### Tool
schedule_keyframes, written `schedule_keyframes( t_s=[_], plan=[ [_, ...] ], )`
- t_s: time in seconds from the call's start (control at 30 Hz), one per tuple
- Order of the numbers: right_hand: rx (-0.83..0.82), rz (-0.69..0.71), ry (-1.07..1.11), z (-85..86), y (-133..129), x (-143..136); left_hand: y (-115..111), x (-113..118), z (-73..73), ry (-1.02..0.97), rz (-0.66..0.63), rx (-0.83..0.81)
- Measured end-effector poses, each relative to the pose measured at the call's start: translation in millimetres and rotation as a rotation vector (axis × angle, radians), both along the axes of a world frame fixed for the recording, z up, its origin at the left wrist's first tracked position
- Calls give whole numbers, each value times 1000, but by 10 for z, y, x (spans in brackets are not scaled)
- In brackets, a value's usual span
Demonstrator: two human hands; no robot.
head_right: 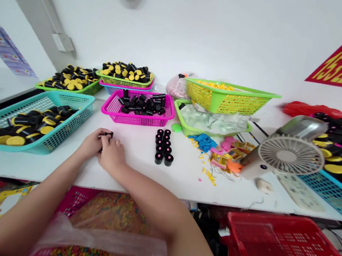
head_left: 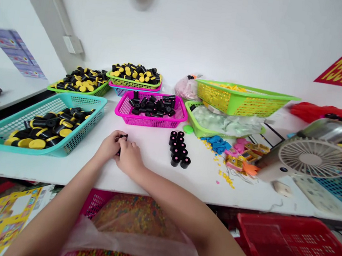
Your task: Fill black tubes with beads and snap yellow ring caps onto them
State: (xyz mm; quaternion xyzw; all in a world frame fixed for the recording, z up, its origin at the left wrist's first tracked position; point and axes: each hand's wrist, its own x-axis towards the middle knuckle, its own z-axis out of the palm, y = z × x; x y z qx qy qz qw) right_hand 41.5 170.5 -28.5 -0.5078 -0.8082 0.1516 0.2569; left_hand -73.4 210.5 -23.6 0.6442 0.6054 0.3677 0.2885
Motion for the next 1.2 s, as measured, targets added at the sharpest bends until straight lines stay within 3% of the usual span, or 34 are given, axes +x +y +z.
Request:
schedule_keyframes(
  t_s=[0.13, 0.27, 0.4, 0.53, 0.67, 0.8, 0.9, 0.97, 1.03, 1.1, 1.2],
  plan=[
    [-80, 30, 85, 59, -130, 283, -150, 150, -88, -84, -24, 43],
    [-98, 10, 90, 231, -436, 931, -407, 339, -139, -95, -149, 30],
    [16, -37, -192, 427, -600, 1455, -571, 542, -99, -37, -307, 7],
    [127, -91, -481, 409, -609, 1596, -566, 769, -82, -13, -386, 2],
    [223, -134, -535, 341, -582, 1599, -507, 905, -90, 18, -451, 19],
    [224, -165, -338, 508, -503, 1722, -287, 818, 46, 20, -417, 114],
    [255, -168, -130, 719, -320, 1890, 78, 601, 226, 4, -253, 277],
    [234, -188, -79, 830, -121, 1983, 359, 424, 296, 119, -97, 424],
    [156, -259, -118, 894, 133, 2033, 595, 265, 285, 360, -12, 528],
    [76, -361, -177, 911, 429, 2042, 752, 156, 208, 557, -18, 555],
    [-14, -544, -218, 897, 901, 2026, 855, 85, 78, 586, -38, 535]
  ],
)
